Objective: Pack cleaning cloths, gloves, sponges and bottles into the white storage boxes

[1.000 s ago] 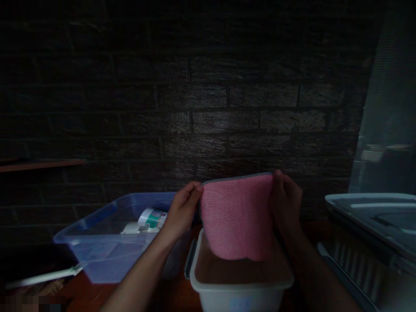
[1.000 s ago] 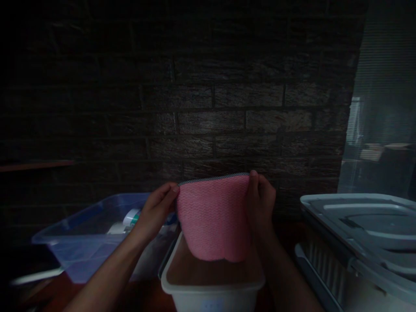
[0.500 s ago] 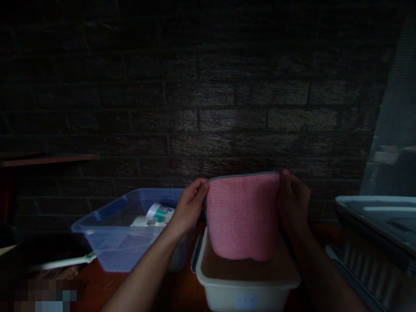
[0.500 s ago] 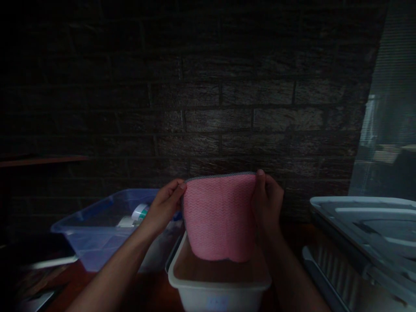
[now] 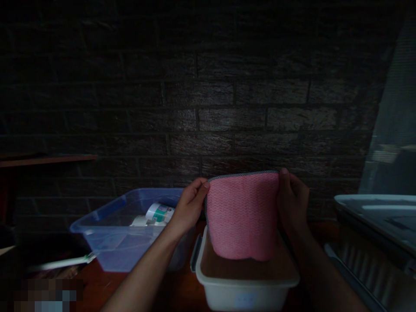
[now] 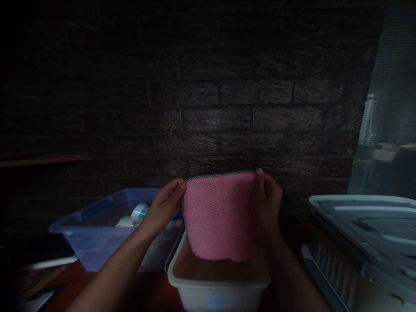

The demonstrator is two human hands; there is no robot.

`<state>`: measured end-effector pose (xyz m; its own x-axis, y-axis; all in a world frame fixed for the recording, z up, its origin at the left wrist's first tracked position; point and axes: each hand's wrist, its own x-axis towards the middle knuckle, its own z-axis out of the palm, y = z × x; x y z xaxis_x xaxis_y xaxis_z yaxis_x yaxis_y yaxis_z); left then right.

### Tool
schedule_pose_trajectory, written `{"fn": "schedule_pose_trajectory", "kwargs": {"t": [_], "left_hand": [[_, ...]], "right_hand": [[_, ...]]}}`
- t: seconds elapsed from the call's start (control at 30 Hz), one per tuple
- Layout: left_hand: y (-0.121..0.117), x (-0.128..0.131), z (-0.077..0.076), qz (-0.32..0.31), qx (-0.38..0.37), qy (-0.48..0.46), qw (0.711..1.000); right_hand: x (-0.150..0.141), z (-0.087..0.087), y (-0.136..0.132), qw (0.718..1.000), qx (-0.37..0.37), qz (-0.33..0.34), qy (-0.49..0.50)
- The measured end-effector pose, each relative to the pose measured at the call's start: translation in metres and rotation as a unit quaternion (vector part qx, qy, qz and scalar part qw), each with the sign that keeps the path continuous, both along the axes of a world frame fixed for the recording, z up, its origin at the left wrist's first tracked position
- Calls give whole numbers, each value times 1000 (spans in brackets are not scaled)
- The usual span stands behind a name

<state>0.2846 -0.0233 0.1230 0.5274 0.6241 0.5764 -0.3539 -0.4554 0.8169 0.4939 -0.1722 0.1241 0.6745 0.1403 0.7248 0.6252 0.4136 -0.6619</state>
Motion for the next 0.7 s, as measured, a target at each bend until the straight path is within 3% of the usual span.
{"fn": "schedule_pose_trajectory", "kwargs": {"t": [0.37,0.7], "left_hand": [[10,2,-7,-46,15,71,996],[18,-2,-2,33,16,5,999]], "right_hand": [[7,-2,1,1000,11,-18,11],[3,0,0,1000,-21,11,10]]}}
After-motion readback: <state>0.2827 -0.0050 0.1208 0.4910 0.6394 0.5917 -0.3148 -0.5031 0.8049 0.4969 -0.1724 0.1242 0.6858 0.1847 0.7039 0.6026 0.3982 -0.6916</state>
